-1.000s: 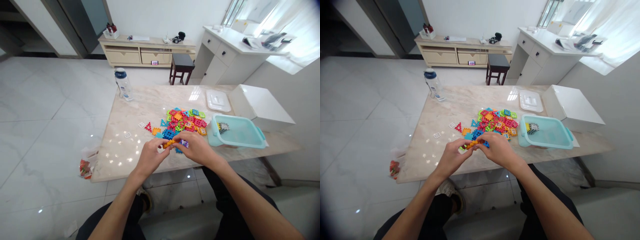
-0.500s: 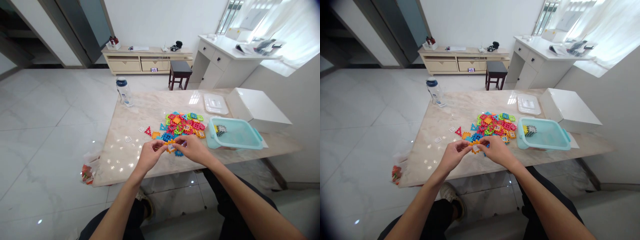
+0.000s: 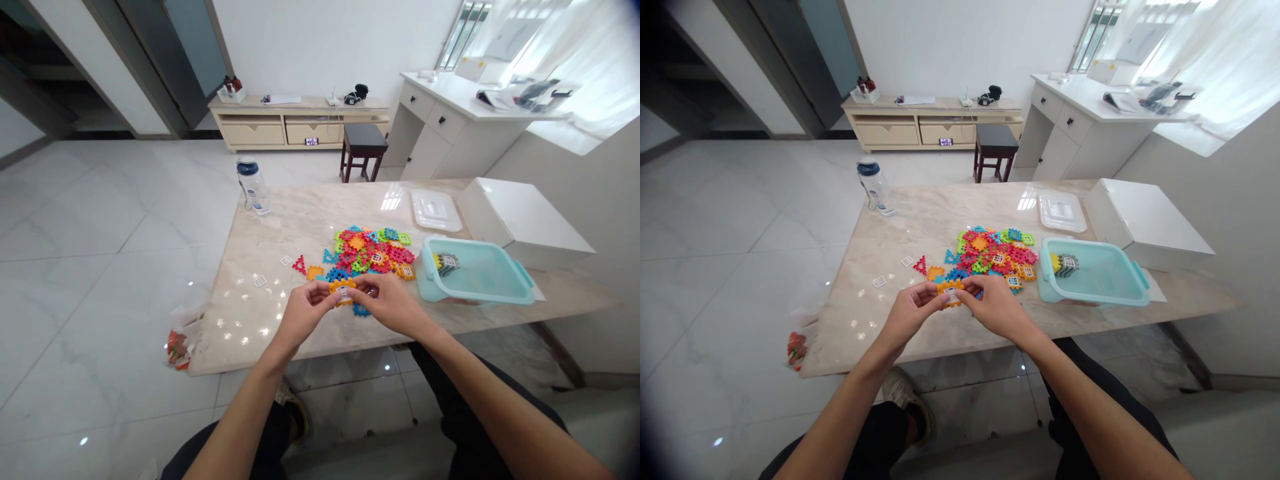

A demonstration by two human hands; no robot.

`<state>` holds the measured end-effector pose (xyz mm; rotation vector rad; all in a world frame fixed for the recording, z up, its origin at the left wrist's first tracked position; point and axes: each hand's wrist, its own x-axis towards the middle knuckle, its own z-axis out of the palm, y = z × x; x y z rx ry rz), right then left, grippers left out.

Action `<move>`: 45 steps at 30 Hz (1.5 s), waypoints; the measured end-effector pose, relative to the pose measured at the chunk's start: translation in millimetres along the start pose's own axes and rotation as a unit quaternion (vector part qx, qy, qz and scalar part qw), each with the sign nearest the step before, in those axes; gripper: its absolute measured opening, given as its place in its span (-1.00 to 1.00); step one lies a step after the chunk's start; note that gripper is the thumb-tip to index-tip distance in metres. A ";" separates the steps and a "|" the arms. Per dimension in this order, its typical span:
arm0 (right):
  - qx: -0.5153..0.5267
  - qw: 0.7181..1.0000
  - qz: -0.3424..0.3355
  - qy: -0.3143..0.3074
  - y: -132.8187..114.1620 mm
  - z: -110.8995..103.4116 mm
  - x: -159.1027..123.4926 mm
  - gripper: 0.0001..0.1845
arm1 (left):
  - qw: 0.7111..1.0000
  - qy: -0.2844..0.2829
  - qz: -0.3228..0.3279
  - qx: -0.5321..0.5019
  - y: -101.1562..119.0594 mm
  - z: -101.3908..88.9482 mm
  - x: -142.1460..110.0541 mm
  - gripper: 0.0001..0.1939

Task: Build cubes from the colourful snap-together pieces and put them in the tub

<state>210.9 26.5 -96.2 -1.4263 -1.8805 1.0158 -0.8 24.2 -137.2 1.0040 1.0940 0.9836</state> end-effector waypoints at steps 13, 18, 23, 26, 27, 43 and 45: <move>-0.291 0.930 -0.225 -0.021 4.1 7.2 -6.9 -0.57 | 0.998 0.001 -0.016 0.060 -5.7 -2.4 2.2 -0.54; -0.333 0.915 -0.228 -0.005 3.3 6.6 -5.2 -0.60 | 0.998 0.019 -0.017 0.062 -7.3 -2.3 2.8 -0.56; -0.356 0.908 -0.222 -0.005 3.1 6.7 -5.4 -0.62 | 0.998 0.002 -0.020 0.064 -4.1 -4.0 2.0 -0.55; -0.355 0.908 -0.223 0.000 3.9 7.5 -4.6 -0.61 | 0.998 0.007 -0.018 0.064 -3.0 -4.2 1.7 -0.56; -0.354 0.908 -0.224 0.001 4.3 7.8 -4.2 -0.61 | 0.998 0.012 -0.015 0.064 -2.9 -3.9 1.8 -0.56; -0.182 0.933 -0.290 0.108 3.7 4.9 -6.2 -0.57 | 0.979 -0.155 -0.045 -0.128 16.1 -4.3 -7.7 -0.51; -0.181 0.934 -0.290 0.105 2.8 5.1 -6.7 -0.57 | 0.976 -0.163 -0.049 -0.137 16.3 -4.3 -8.1 -0.51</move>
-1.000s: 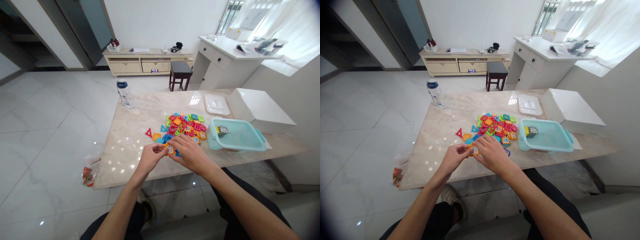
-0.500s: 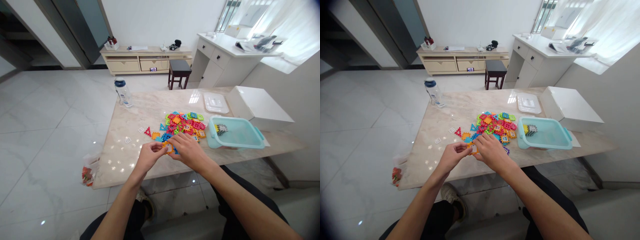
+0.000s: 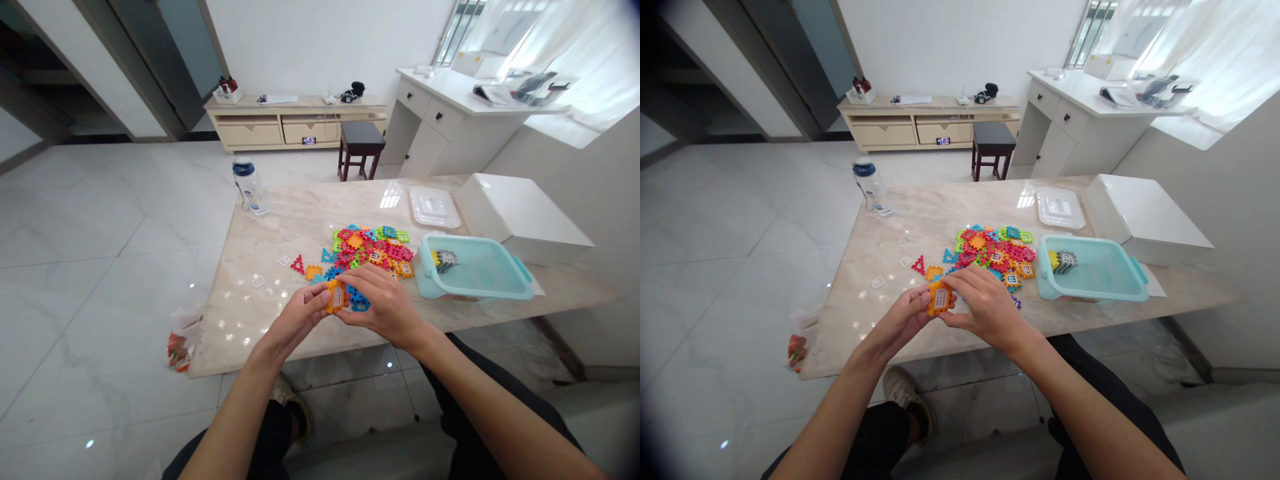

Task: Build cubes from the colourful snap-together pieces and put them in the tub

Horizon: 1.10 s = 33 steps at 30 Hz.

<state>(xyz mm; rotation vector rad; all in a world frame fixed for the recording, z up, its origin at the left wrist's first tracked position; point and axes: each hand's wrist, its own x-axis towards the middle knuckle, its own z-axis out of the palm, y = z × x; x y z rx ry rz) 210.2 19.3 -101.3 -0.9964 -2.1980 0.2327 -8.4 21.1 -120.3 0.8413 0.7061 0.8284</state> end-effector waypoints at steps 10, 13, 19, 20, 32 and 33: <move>0.002 1.000 -0.012 -0.007 -3.5 0.7 1.6 -0.48 | 1.000 0.017 0.012 -0.010 -9.9 -4.7 5.2 -0.55; 0.002 1.000 -0.020 0.001 -1.9 2.6 1.4 -0.49 | 1.000 0.016 0.013 -0.021 -11.2 -5.0 6.1 -0.52; 0.006 0.999 -0.038 0.000 -0.9 1.6 0.8 -0.48 | 0.999 0.005 0.016 -0.032 -10.8 -4.1 3.3 -0.52; 0.006 0.999 -0.038 -0.001 -1.5 1.3 0.8 -0.48 | 0.999 0.005 0.017 -0.034 -10.7 -3.7 3.0 -0.53; 0.021 1.000 0.018 -0.004 1.8 8.3 -1.1 -0.49 | 0.997 0.048 0.015 -0.066 -4.8 -2.0 2.7 -0.63; 0.022 0.999 0.025 -0.006 1.9 9.1 -1.3 -0.50 | 0.997 0.050 0.014 -0.066 -4.4 -1.9 2.2 -0.61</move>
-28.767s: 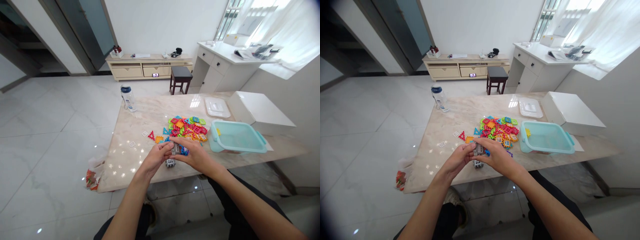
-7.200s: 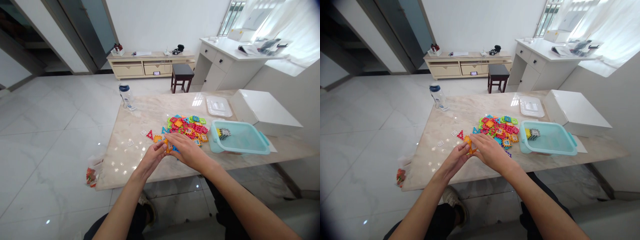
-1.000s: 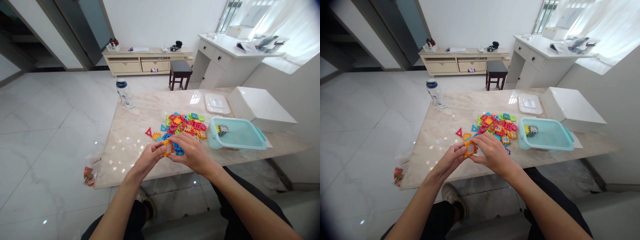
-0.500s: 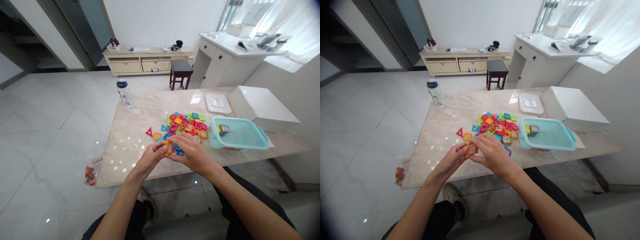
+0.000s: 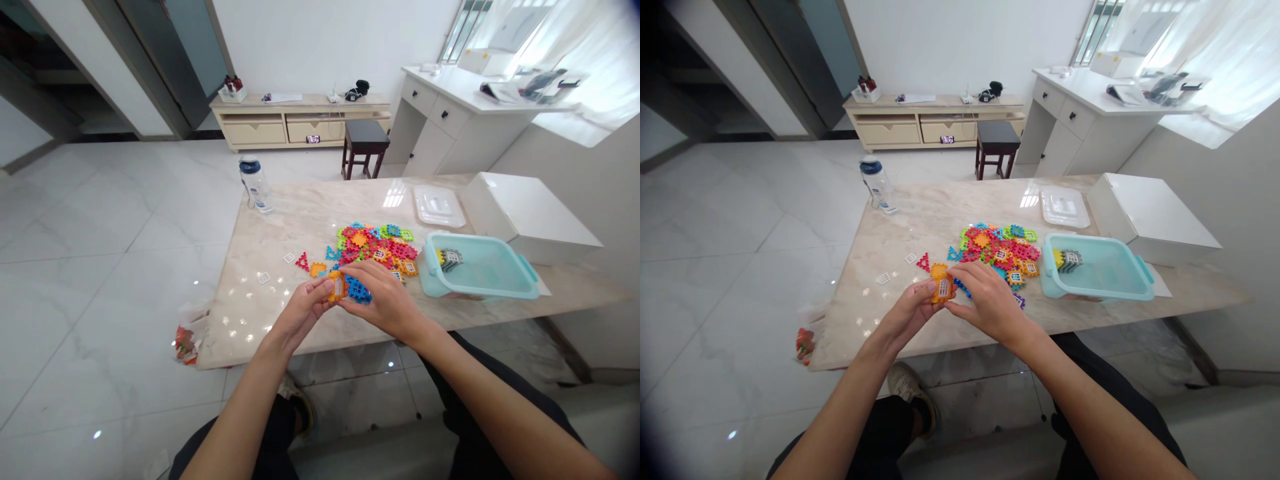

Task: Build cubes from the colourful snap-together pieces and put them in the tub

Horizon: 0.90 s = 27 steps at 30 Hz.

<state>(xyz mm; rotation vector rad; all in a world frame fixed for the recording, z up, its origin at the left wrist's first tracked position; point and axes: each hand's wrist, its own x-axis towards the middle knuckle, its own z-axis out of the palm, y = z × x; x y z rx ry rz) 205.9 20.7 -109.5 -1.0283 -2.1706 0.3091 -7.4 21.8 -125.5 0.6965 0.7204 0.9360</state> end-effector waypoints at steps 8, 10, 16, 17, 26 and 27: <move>-0.002 1.000 0.015 -0.018 -4.1 1.1 3.9 -0.52 | 1.000 -0.019 -0.014 0.018 -0.9 -3.8 1.4 -0.59; -0.001 1.000 0.011 -0.015 -3.1 1.3 5.3 -0.52 | 1.000 -0.020 -0.014 0.018 -0.6 -5.3 1.6 -0.58; -0.002 1.000 0.008 -0.023 -0.7 3.4 4.4 -0.51 | 1.000 -0.007 -0.022 0.014 -0.6 -7.9 1.0 -0.57; -0.003 1.000 0.006 -0.022 0.0 3.6 3.7 -0.51 | 1.000 -0.008 -0.024 0.016 -1.0 -8.1 1.2 -0.57; -0.011 1.000 -0.003 -0.028 6.4 -0.6 1.2 -0.48 | 0.999 -0.015 -0.029 0.024 -3.0 -5.1 2.6 -0.50; -0.012 0.999 -0.002 -0.030 5.9 -1.5 1.3 -0.48 | 0.999 -0.014 -0.029 0.023 -3.1 -4.7 2.6 -0.49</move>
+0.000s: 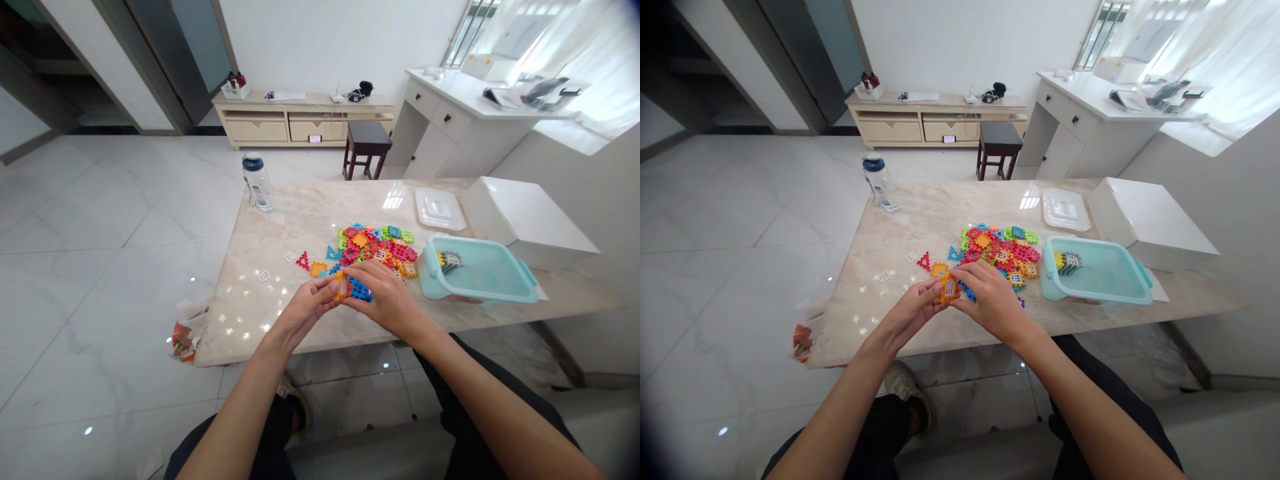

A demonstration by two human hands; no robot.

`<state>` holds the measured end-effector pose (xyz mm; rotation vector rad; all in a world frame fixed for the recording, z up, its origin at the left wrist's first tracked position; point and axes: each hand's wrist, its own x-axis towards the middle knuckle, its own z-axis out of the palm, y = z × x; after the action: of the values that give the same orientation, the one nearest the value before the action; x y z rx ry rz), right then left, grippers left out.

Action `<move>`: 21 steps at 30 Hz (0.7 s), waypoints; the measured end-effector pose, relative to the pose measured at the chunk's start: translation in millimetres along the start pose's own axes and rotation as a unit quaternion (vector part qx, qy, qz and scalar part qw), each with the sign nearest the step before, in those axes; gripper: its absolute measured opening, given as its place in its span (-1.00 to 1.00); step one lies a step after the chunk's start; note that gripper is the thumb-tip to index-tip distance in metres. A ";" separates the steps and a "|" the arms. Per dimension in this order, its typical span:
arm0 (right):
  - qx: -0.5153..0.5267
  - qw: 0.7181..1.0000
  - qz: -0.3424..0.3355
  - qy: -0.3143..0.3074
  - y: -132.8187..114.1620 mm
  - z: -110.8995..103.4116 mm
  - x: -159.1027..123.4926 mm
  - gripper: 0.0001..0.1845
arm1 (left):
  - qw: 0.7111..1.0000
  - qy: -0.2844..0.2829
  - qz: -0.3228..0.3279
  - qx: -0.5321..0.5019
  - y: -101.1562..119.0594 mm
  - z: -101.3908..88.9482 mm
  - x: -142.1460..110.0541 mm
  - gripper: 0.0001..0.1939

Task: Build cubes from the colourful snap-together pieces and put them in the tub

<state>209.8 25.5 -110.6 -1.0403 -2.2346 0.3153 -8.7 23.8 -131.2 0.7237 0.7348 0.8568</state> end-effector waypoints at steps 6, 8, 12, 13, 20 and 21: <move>-0.010 1.000 0.011 -0.016 -2.5 -2.7 -0.5 -0.46 | 1.000 0.008 0.003 0.004 0.4 2.7 1.1 -0.48; -0.007 1.000 0.013 -0.019 -2.9 -2.6 -0.6 -0.46 | 1.000 0.012 0.002 0.005 1.2 3.6 1.1 -0.50; 0.007 1.000 0.013 -0.017 -3.8 -1.8 -0.3 -0.50 | 1.000 0.020 -0.003 0.005 2.0 4.8 0.1 -0.53; 0.010 1.000 0.013 -0.014 -3.8 -1.5 -0.2 -0.51 | 1.000 0.022 -0.005 0.005 2.1 4.9 -0.2 -0.52; -0.026 0.998 0.037 -0.050 2.6 2.4 -1.0 -0.58 | 0.992 0.114 0.022 0.057 9.1 -2.6 1.9 -0.39; -0.046 0.995 0.042 -0.080 3.9 4.0 -1.9 -0.59 | 0.986 0.146 0.041 0.070 11.0 -5.7 2.6 -0.41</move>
<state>210.5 26.8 -116.3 -1.1984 -2.3708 0.3475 -16.5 32.6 -126.2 0.7657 1.0411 1.0057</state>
